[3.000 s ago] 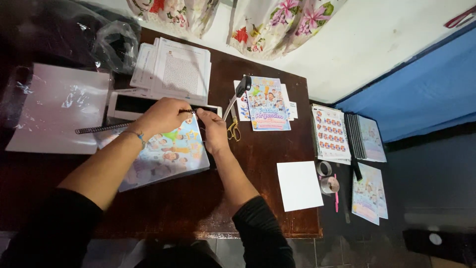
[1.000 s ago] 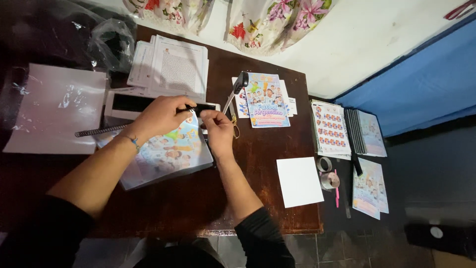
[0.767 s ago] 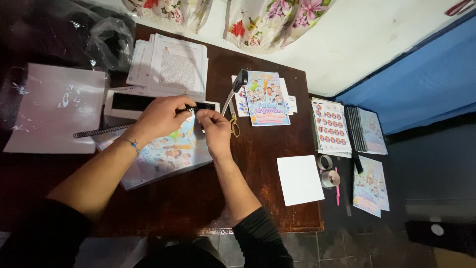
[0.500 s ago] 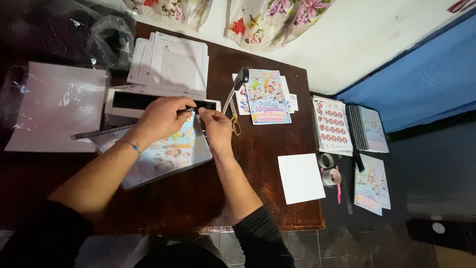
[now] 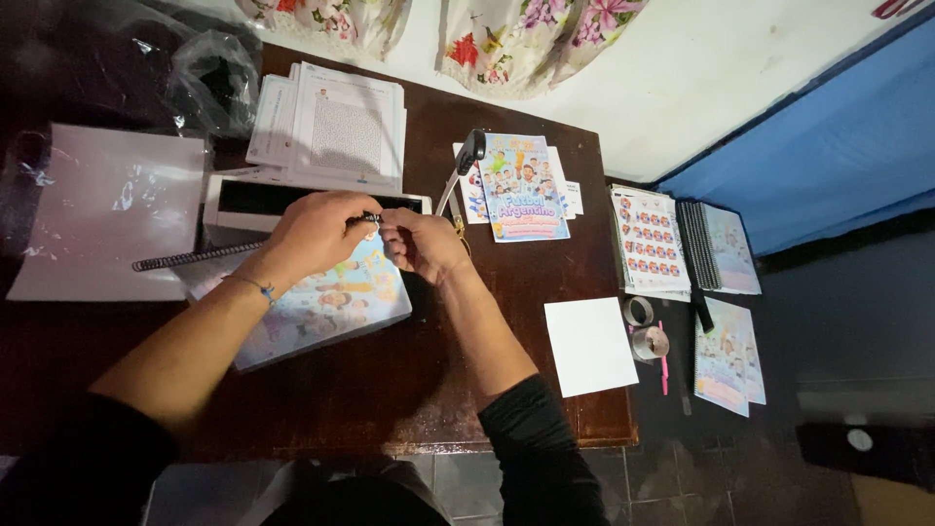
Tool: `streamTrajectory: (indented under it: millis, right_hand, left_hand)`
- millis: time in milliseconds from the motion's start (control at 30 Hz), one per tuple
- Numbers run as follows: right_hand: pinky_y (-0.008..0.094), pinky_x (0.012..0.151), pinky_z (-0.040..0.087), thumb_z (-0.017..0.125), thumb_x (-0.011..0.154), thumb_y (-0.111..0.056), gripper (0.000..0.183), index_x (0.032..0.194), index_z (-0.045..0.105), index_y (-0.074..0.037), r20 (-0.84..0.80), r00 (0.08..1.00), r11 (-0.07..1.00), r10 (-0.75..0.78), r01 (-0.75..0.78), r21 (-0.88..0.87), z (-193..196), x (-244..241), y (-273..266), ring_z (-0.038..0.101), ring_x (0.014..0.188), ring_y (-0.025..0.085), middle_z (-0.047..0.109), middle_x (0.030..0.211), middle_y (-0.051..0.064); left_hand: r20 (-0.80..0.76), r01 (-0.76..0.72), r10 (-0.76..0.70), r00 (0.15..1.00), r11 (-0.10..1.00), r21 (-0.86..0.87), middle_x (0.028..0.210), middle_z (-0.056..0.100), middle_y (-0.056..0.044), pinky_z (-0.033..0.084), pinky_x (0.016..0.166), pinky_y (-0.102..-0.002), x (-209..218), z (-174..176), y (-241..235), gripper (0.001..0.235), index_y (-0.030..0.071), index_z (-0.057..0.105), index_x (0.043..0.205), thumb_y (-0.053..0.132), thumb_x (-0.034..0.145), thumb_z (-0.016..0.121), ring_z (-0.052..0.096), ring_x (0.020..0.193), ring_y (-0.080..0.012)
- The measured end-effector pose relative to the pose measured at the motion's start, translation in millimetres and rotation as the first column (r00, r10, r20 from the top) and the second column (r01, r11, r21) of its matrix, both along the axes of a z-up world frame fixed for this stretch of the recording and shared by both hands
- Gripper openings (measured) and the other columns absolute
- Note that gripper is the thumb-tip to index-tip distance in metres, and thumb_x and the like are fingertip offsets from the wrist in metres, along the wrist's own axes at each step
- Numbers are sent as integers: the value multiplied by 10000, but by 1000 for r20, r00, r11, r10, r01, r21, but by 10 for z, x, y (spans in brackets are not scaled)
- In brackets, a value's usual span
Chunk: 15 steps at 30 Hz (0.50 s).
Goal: The person inserts a metal spiral binding wire into the holes of a notebook cover and pages using a binding machine. They then use scissors to trim the excess length of the spiral wire from the end of the notebook.
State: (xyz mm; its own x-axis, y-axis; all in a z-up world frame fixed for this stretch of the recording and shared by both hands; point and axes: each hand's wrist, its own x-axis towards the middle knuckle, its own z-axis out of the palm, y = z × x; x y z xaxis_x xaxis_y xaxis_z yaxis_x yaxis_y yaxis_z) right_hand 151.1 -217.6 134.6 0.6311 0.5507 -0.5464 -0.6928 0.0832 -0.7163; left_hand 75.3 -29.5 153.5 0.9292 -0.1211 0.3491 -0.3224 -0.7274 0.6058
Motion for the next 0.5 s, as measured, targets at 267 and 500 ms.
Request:
streamTrajectory:
  millis: [267,500]
  right_hand:
    - [231,435,435,733,905,-175,230,740,592,-100,-149,989,998,21,-11,69,-358,154,8,504,515,89,542,640,-16]
    - [231,497,541,753,878,-157,191,750,628,-92,-164,986,998,-25,33,46,-436,119,18,519,518,73,569,647,-11]
  left_hand:
    - [-43,-16,15,999,999,-42,960,735,-121,547,751,-468,-40,-11,2,196,105,721,1044,224,888,719,691,880,-355]
    - [-38,-28,26,999,999,-39,977,738,-125,548,757,-463,-43,-114,-11,190,96,728,1046,183,878,710,692,896,-357]
